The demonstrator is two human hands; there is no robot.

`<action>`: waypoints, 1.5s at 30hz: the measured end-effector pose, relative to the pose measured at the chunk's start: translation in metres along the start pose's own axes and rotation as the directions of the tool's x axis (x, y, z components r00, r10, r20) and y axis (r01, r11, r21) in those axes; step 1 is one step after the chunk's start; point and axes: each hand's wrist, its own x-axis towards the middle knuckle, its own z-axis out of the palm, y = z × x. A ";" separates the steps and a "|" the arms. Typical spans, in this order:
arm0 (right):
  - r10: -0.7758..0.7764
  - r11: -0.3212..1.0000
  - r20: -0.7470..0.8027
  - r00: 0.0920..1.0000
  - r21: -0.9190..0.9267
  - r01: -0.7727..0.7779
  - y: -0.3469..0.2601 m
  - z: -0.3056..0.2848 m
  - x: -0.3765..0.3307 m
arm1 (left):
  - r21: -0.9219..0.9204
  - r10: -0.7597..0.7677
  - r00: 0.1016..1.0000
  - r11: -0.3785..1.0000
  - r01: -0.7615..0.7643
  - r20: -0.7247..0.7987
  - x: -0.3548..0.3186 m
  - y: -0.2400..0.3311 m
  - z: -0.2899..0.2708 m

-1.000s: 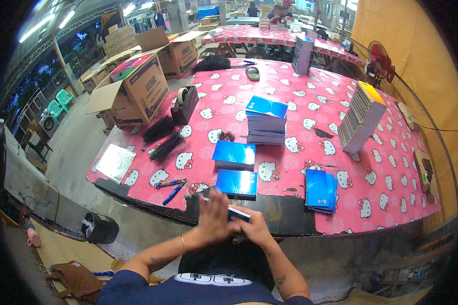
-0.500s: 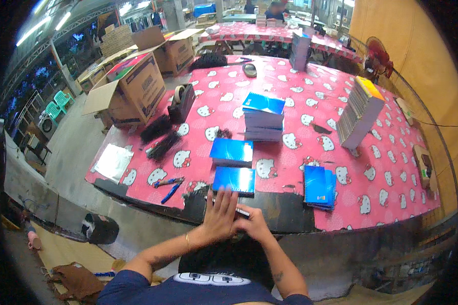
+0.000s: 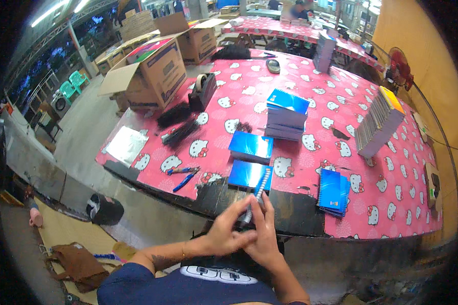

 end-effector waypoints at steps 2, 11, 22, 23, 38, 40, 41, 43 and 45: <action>-0.140 0.938 0.116 0.983 -0.303 0.170 -0.012 -0.015 0.001 | -0.154 -0.211 0.977 0.966 0.207 -0.008 0.009 -0.007 -0.016; -0.276 0.686 0.243 0.930 -0.627 0.368 0.061 -0.013 0.036 | 0.401 -0.071 0.996 0.912 0.089 -0.059 0.028 -0.099 -0.081; -0.073 0.728 0.275 0.959 -0.642 0.240 0.052 -0.001 0.034 | 0.184 -0.371 0.870 0.878 0.442 -0.324 -0.011 -0.102 -0.141; -0.095 0.715 0.302 0.949 -0.642 0.276 0.053 -0.002 0.032 | -0.157 -0.470 0.844 0.883 0.443 -0.258 -0.010 -0.090 -0.122; -0.027 0.772 0.393 0.919 -0.576 0.269 0.047 -0.005 0.046 | -0.357 -0.445 0.869 0.864 0.355 -0.215 0.003 -0.095 0.005; -0.037 0.711 0.403 0.914 -0.632 0.307 0.046 -0.003 0.047 | -0.334 -0.413 0.881 0.884 0.328 -0.229 0.006 -0.102 0.007; -0.041 0.678 0.408 0.912 -0.659 0.326 0.045 -0.001 0.048 | -0.331 -0.410 0.879 0.887 0.322 -0.242 0.005 -0.104 0.008; -0.074 0.711 0.356 0.932 -0.637 0.299 0.043 0.001 0.050 | -0.325 -0.403 0.877 0.892 0.313 -0.260 0.006 -0.104 0.008; -0.052 0.741 0.321 0.946 -0.622 0.252 0.045 0.003 0.048 | -0.340 -0.414 0.883 0.881 0.329 -0.219 0.006 -0.101 0.004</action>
